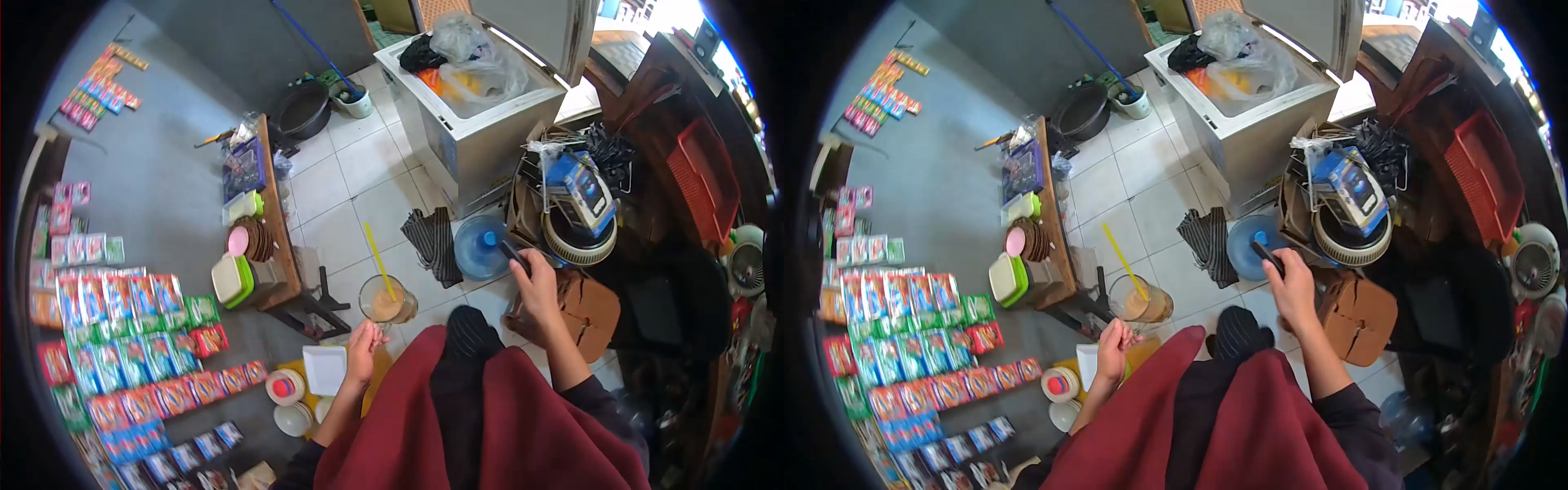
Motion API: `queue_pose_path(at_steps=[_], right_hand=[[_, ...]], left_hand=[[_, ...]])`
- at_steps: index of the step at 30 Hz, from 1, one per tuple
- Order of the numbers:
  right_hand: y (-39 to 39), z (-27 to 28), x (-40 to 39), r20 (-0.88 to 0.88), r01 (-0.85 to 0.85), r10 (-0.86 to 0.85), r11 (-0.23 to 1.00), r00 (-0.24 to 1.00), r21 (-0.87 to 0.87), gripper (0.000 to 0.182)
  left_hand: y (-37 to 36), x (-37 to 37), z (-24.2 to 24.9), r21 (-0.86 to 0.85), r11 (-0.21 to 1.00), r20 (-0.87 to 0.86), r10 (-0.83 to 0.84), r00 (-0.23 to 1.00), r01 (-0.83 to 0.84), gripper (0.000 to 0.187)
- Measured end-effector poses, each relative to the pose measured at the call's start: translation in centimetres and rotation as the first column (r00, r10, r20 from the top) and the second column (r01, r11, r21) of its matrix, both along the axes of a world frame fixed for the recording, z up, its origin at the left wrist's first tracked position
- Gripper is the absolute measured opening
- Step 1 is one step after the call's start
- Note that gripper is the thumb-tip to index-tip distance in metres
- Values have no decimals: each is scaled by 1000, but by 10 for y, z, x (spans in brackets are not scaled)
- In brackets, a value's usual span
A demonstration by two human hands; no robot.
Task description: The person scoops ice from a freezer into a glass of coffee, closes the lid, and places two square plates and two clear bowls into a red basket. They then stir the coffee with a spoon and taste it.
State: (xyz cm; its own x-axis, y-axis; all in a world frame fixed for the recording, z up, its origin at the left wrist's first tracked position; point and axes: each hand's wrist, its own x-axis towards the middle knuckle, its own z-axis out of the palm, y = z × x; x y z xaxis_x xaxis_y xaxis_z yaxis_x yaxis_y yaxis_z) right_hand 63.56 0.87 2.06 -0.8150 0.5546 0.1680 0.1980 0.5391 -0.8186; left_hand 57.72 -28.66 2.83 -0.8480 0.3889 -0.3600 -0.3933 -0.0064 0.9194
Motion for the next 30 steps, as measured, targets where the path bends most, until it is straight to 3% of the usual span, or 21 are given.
queue_pose_path(at_steps=[5,8,11,13,15,17,20,22,24,26,28,30], right_hand=[[13,-27,-59,170,281,-254,947,952,-159,24],[26,-36,-117,288,430,-345,842,893,-327,22],[50,-69,-188,294,444,-354,826,888,-346,21],[62,-53,-241,246,421,-342,762,907,-492,26],[86,-57,-287,228,417,-357,849,906,-324,29],[107,-35,-328,334,469,-421,880,843,-76,32],[152,-46,-384,359,567,-517,823,777,-42,37],[182,-53,-415,411,612,-607,779,680,138,31],[216,-87,-438,455,596,-614,777,645,205,26],[243,-115,-455,508,581,-623,770,595,264,23],[256,-128,-469,654,527,-585,788,479,319,19],[261,-120,-476,660,592,-609,750,440,297,18]], left_hand=[[-8,-106,-10,131,991,91,6,996,-18,29],[-9,-176,-24,193,979,129,-92,987,66,30],[-4,-238,-15,189,970,145,-179,973,150,30],[1,-280,-3,176,971,172,-193,966,163,30],[10,-322,4,151,967,142,-225,964,203,29],[23,-359,8,79,962,77,-268,960,262,28],[53,-408,3,28,949,55,-315,947,314,29],[77,-445,-1,51,923,96,-384,918,381,29],[109,-488,-6,83,876,139,-482,865,475,29],[142,-532,-19,108,802,109,-596,795,587,29],[181,-576,-23,64,641,22,-768,641,765,28],[217,-612,-15,79,583,71,-812,579,808,29]])
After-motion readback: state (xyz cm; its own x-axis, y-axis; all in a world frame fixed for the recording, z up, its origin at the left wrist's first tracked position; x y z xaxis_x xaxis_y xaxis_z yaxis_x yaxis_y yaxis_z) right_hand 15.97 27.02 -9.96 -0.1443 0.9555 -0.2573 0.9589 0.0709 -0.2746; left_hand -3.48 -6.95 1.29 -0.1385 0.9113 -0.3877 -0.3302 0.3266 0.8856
